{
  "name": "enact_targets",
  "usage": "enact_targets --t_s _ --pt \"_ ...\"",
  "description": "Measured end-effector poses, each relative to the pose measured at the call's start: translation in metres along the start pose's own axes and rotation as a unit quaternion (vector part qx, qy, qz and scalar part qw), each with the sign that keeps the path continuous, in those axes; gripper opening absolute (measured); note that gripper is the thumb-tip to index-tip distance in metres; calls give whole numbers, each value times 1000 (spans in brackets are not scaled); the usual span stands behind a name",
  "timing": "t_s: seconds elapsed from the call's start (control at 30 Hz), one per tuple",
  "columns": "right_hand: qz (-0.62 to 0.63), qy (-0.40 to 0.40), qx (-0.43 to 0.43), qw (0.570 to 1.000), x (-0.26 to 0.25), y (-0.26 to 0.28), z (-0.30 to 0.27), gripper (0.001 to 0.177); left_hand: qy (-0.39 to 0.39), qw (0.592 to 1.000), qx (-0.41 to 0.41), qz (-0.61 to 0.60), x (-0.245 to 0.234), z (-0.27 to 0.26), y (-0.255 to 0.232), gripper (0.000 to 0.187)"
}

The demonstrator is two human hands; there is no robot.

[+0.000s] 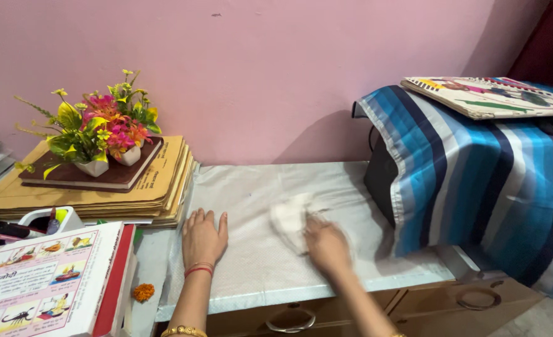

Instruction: The person wipes a wooden desk with a white cloth, then places books upright on the desk. The person handles books one at a time and arranges them in a row.

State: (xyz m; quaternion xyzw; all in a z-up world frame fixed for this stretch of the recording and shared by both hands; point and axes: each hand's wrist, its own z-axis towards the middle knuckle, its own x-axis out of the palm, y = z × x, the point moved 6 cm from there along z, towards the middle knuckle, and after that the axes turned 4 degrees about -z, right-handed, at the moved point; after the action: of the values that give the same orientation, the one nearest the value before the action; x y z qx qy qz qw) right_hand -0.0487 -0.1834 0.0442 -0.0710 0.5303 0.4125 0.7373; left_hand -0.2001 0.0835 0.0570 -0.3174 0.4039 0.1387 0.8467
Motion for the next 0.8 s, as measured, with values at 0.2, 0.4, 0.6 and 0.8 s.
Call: enact_targets --t_s 0.2,0.4,0.6,0.8 --pt "109 144 -295 938 -4 163 -95 27 -12 997 -1 -72 1 3 13 54" --pt "293 180 194 919 -7 17 -37 22 -15 999 19 -44 -4 -4 2 54" --pt "-133 -178 4 975 -20 -130 41 30 -12 999 20 -25 -10 -5 -3 52" --pt "-54 12 -106 993 22 -18 17 47 -12 1000 15 -17 -11 -3 -5 52"
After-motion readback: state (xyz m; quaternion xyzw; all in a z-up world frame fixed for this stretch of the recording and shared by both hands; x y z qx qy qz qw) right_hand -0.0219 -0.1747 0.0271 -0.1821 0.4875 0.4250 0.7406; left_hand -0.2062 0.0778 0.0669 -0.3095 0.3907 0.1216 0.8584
